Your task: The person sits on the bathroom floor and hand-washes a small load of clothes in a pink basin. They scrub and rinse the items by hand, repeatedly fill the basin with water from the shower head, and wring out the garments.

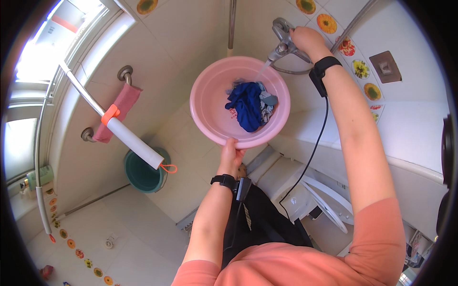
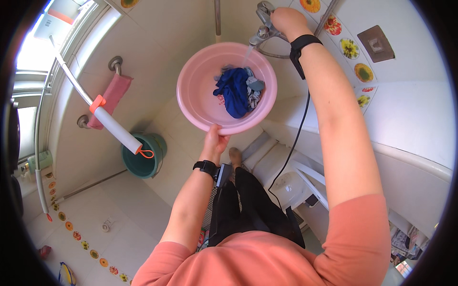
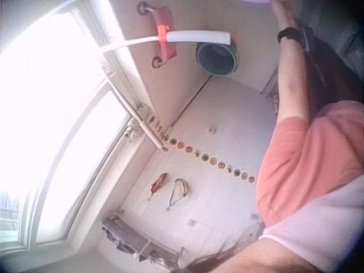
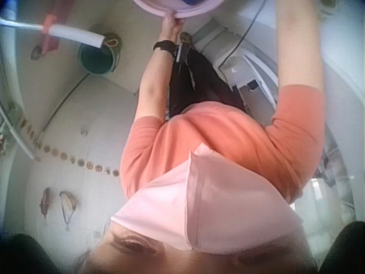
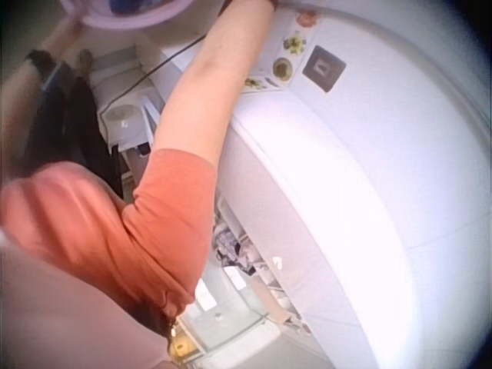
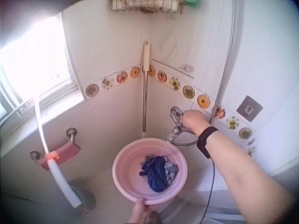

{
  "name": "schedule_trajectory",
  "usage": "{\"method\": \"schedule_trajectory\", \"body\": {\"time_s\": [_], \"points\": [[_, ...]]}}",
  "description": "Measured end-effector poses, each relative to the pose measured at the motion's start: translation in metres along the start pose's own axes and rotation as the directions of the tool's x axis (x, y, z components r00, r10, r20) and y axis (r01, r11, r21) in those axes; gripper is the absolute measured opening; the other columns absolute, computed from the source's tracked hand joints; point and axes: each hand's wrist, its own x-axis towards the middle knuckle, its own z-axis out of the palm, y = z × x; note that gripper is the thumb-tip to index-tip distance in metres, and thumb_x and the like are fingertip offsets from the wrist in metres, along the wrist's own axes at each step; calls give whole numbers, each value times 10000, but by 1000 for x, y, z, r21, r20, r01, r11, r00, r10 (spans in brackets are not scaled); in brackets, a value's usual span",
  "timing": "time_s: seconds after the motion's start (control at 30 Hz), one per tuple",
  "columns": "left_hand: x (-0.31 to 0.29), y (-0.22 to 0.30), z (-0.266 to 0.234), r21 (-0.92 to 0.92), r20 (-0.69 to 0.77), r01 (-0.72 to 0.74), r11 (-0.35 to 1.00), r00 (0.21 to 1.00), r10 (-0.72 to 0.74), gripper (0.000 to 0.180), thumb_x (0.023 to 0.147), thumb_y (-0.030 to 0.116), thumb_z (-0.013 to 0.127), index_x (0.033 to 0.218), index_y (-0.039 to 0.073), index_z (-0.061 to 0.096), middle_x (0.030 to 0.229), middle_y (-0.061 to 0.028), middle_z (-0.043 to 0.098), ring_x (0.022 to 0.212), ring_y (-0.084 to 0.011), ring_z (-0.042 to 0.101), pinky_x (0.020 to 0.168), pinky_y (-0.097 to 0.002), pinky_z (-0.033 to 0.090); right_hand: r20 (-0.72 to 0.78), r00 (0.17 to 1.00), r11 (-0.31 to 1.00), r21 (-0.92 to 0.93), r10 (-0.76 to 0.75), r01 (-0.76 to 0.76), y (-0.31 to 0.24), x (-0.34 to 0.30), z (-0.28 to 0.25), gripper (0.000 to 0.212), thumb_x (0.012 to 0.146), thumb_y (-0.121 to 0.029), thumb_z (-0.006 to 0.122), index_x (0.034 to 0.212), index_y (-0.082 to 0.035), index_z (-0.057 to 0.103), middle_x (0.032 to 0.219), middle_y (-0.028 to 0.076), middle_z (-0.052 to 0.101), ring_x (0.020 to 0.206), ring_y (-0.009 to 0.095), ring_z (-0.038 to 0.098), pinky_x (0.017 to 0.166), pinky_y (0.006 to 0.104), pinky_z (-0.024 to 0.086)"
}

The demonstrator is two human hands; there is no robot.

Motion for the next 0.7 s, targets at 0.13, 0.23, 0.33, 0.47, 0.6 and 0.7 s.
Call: {"method": "schedule_trajectory", "body": {"time_s": [0.13,0.23,0.33,0.47,0.6,0.7], "points": [[5,2,-3,-3,21,84,996,996,-84,265,788,38,464,1045,-20,432,1004,-130,527,939,-283,570,835,-408,524,22,1000,1000,-5,-15,15,-1,0,-1,390,913,-331,385,951,-79,679,960,153,660,899,356,615,773,446,476],[11,2,-5,15,36,99,995,994,-99,247,794,49,473,1031,-12,443,988,-126,537,905,-275,580,814,-404,530,22,1000,1000,17,-13,12,0,-2,-1,395,919,-335,381,949,-79,681,955,157,660,895,360,615,772,449,475],[18,3,-5,163,-55,71,984,996,-63,258,796,62,485,1043,-2,449,979,-126,552,908,-267,589,781,-395,539,8,1000,1000,16,-16,15,1,-1,0,396,920,-339,381,950,-81,681,955,160,659,894,361,615,773,451,475],[8,9,-9,122,-14,58,991,998,-57,245,803,82,506,1034,13,465,965,-118,561,905,-255,591,722,-370,537,6,1000,999,34,6,-7,1,0,3,393,919,-346,384,969,-87,676,958,159,658,895,359,615,771,455,475],[-12,20,-20,139,19,119,983,992,-123,245,815,82,491,1042,-1,452,939,-139,569,831,-268,610,659,-369,556,-18,1000,999,32,3,-3,2,1,5,388,919,-348,392,974,-86,672,954,164,657,897,359,613,770,456,475],[-5,19,-18,126,-5,99,987,995,-99,227,821,82,477,1028,-8,452,927,-146,571,791,-271,623,622,-359,567,-13,999,999,28,-42,42,2,0,4,385,917,-349,399,961,-80,671,937,165,658,886,359,614,762,456,476]]}}
